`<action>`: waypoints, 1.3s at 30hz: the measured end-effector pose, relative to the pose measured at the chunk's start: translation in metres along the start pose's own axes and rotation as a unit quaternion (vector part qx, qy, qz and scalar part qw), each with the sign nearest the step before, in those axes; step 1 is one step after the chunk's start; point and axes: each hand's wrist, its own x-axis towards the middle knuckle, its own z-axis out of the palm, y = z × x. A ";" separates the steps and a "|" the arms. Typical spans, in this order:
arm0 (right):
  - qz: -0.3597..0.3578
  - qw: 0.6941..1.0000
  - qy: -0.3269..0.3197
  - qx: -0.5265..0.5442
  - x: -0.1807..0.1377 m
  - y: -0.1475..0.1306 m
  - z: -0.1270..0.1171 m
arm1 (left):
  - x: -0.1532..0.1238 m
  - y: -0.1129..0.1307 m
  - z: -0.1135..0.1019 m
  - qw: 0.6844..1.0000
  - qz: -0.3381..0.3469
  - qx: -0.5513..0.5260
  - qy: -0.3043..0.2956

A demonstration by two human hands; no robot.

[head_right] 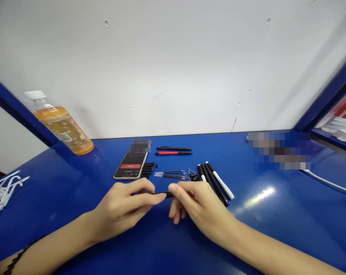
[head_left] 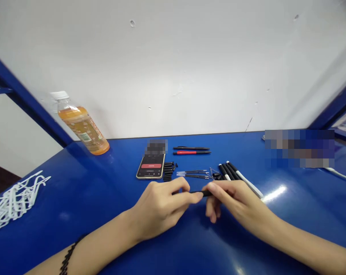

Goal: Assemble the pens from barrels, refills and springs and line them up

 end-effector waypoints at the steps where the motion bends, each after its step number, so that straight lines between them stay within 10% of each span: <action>1: -0.039 0.998 0.000 -0.057 -0.001 0.000 -0.002 | 0.002 0.001 0.001 0.998 -0.032 -0.047 0.000; 5: -0.110 0.973 -0.021 -0.202 -0.004 0.001 -0.008 | 0.005 0.003 0.003 0.990 -0.070 -0.117 0.020; 10: 0.042 0.995 -0.085 -0.040 -0.003 0.000 -0.003 | -0.003 0.003 0.003 0.989 0.101 0.085 0.073; 14: -0.097 0.972 -0.045 -0.211 -0.003 0.002 -0.013 | 0.003 0.002 -0.004 0.981 -0.109 -0.159 -0.028; 17: -0.282 0.883 0.018 -0.375 -0.002 0.007 -0.029 | 0.013 0.000 -0.013 0.800 -0.356 -0.452 -0.172; 19: -0.354 0.834 0.034 -0.421 -0.002 0.010 -0.037 | 0.016 -0.001 -0.018 0.662 -0.415 -0.566 -0.262; 21: -0.382 0.815 0.035 -0.434 -0.003 0.011 -0.040 | 0.016 0.000 -0.020 0.596 -0.429 -0.613 -0.290; 23: -0.365 0.829 0.037 -0.423 -0.004 0.008 -0.036 | 0.013 0.002 -0.017 0.636 -0.429 -0.591 -0.249; 27: -0.148 0.950 0.032 -0.272 -0.007 0.001 -0.018 | 0.004 0.006 -0.009 0.910 -0.277 -0.306 -0.021; 30: -0.099 0.971 0.016 -0.218 -0.008 0.001 -0.016 | 0.004 0.003 -0.011 0.951 -0.203 -0.231 0.026; 32: -0.205 0.930 0.047 -0.301 -0.007 0.005 -0.023 | 0.008 0.001 -0.018 0.885 -0.298 -0.355 -0.049; 36: -0.391 0.804 0.072 -0.442 -0.006 0.010 -0.040 | 0.016 0.002 -0.028 0.607 -0.440 -0.607 -0.263; 37: -0.397 0.797 0.062 -0.450 -0.006 0.010 -0.041 | 0.017 0.002 -0.028 0.582 -0.443 -0.623 -0.278; 39: -0.376 0.817 0.042 -0.435 -0.006 0.008 -0.039 | 0.015 0.004 -0.024 0.629 -0.432 -0.596 -0.252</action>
